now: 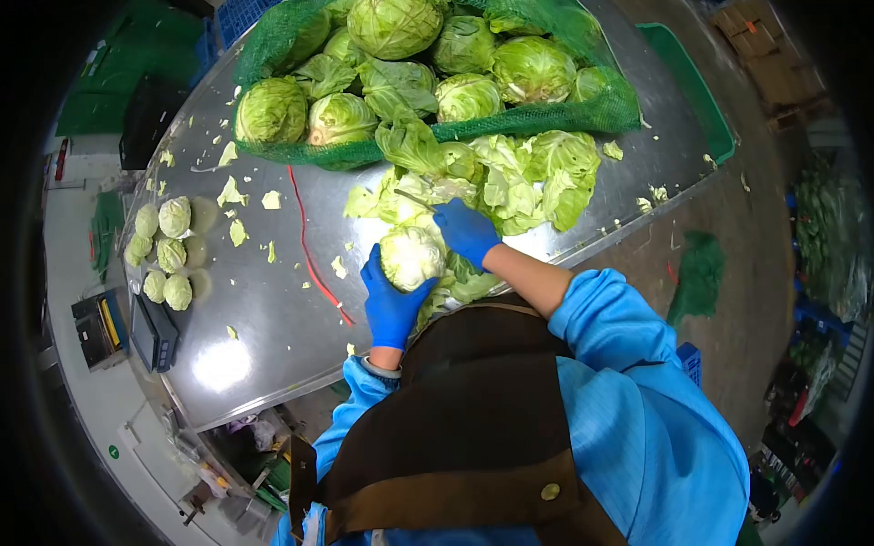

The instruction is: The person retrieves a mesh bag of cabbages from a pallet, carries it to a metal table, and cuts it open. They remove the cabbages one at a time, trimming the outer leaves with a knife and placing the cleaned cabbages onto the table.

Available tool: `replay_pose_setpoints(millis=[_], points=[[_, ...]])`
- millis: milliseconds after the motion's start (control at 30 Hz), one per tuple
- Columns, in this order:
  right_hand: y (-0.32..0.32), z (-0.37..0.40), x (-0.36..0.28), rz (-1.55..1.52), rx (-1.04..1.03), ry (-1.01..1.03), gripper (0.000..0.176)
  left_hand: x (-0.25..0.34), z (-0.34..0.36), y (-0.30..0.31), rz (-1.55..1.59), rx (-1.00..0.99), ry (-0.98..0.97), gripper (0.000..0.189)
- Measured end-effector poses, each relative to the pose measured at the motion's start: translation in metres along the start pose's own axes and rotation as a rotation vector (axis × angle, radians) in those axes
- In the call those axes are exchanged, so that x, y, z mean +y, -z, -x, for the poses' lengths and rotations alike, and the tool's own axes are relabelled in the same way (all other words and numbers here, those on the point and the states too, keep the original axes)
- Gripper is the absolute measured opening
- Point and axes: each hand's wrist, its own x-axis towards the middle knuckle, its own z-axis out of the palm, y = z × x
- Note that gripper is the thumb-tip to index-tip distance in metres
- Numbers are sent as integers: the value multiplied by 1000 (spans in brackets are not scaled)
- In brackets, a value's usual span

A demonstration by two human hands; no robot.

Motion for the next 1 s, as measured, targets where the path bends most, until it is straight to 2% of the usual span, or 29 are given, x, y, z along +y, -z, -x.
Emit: replay_pose_setpoints(millis=[100, 133, 233, 267, 367, 400, 433, 500, 633, 833, 933, 967, 1000], points=[[-3, 15, -7, -81, 120, 272, 30, -31, -4, -5, 41, 33, -201, 107], [5, 21, -13, -94, 47, 227, 27, -50, -5, -5, 114, 2, -263, 106], [10, 7, 16, 92, -2, 3, 24, -80, -6, 9, 477, -210, -158, 105], [21, 7, 15, 47, 14, 4, 24, -79, -8, 13, 643, -280, -74, 112], [26, 29, -13, 31, 260, 437, 25, -74, -3, 8, 785, -239, 8, 117], [36, 36, -31, 94, 123, 469, 27, -77, -9, -3, 685, -153, -64, 116], [32, 42, -36, 77, 81, 515, 35, -79, -13, -7, 601, -126, -60, 115], [37, 54, -52, 77, -62, 464, 37, -67, -22, -9, 440, -61, -64, 115], [28, 52, -50, 147, -36, 460, 39, -59, -30, -4, 324, -81, 5, 112], [21, 46, -59, 353, 15, 432, 39, -50, -31, -7, 166, -24, 6, 111], [15, 28, -57, 234, 41, 345, 38, -41, -30, -6, 145, -28, 18, 109], [14, 9, -49, 310, 75, 276, 35, -30, -21, -6, 90, -34, -35, 108], [13, -9, -37, 256, 51, 283, 33, -21, -13, -9, 48, -31, -86, 108]])
